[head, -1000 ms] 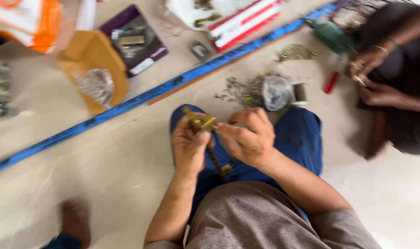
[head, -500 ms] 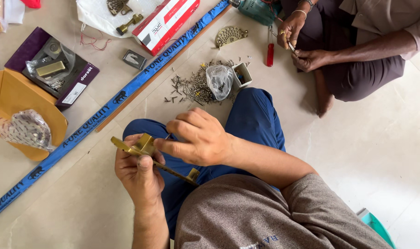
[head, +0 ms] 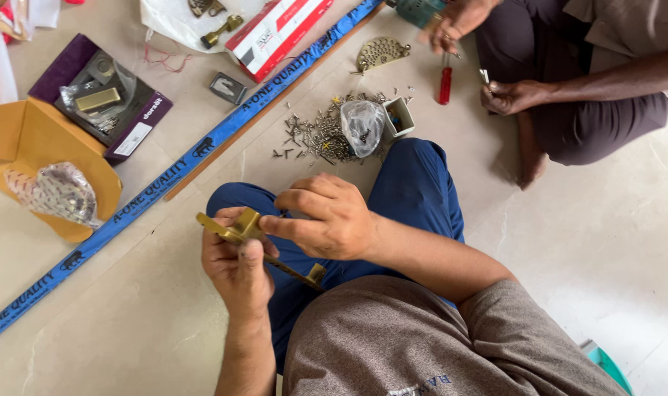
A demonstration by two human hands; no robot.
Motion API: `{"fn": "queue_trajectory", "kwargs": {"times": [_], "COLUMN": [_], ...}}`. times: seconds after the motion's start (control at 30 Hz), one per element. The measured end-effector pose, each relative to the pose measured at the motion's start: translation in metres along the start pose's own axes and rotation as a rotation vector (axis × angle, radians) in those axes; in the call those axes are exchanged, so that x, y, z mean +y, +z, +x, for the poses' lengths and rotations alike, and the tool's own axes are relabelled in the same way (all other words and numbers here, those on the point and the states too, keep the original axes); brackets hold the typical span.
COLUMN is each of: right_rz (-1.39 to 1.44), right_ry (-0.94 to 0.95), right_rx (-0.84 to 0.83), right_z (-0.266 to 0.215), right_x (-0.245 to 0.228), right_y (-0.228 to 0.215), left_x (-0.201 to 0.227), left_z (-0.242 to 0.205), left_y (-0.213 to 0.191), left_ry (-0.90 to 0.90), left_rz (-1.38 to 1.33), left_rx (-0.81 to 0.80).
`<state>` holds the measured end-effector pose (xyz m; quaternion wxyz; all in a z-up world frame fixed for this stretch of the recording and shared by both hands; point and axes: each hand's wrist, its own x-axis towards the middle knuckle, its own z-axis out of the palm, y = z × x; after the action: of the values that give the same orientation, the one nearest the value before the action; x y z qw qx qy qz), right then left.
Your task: The person sits on the floor assembling brass door lock mechanisms. They insert screws into the lock body and a decorative perforated plate, using a screwdriver to tighten them. The person handles multiple lock components and screws, occasionally passing parts to another person nearby.
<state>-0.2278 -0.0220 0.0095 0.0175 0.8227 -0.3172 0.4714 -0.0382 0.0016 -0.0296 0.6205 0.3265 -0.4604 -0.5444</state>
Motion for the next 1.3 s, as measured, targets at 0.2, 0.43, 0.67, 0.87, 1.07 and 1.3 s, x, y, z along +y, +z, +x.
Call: {"fn": "queue_trajectory", "kwargs": {"times": [0.2, 0.43, 0.67, 0.87, 1.07, 1.3], "right_rz": [-0.049, -0.216, -0.011, 0.116, 0.231, 0.441], "right_ry": [0.120, 0.040, 0.131, 0.277, 0.423, 0.642], "right_rx": [0.074, -0.037, -0.023, -0.016, -0.005, -0.018], "right_z": [-0.008, -0.012, -0.024, -0.027, -0.030, -0.030], "right_x": [-0.019, -0.013, -0.013, -0.022, -0.033, -0.044], "right_y": [0.014, 0.018, 0.033, 0.038, 0.045, 0.043], "left_x": [-0.005, 0.002, -0.001, -0.005, -0.008, -0.009], "left_z": [-0.011, -0.017, -0.022, -0.020, -0.020, -0.018], "left_y": [0.003, 0.008, 0.019, 0.019, 0.016, 0.016], "left_ry": [-0.013, -0.012, 0.022, 0.050, 0.070, 0.077], "left_rz": [-0.017, 0.128, 0.137, 0.180, 0.211, 0.237], "left_rx": [0.066, 0.089, 0.128, 0.144, 0.165, 0.179]}}
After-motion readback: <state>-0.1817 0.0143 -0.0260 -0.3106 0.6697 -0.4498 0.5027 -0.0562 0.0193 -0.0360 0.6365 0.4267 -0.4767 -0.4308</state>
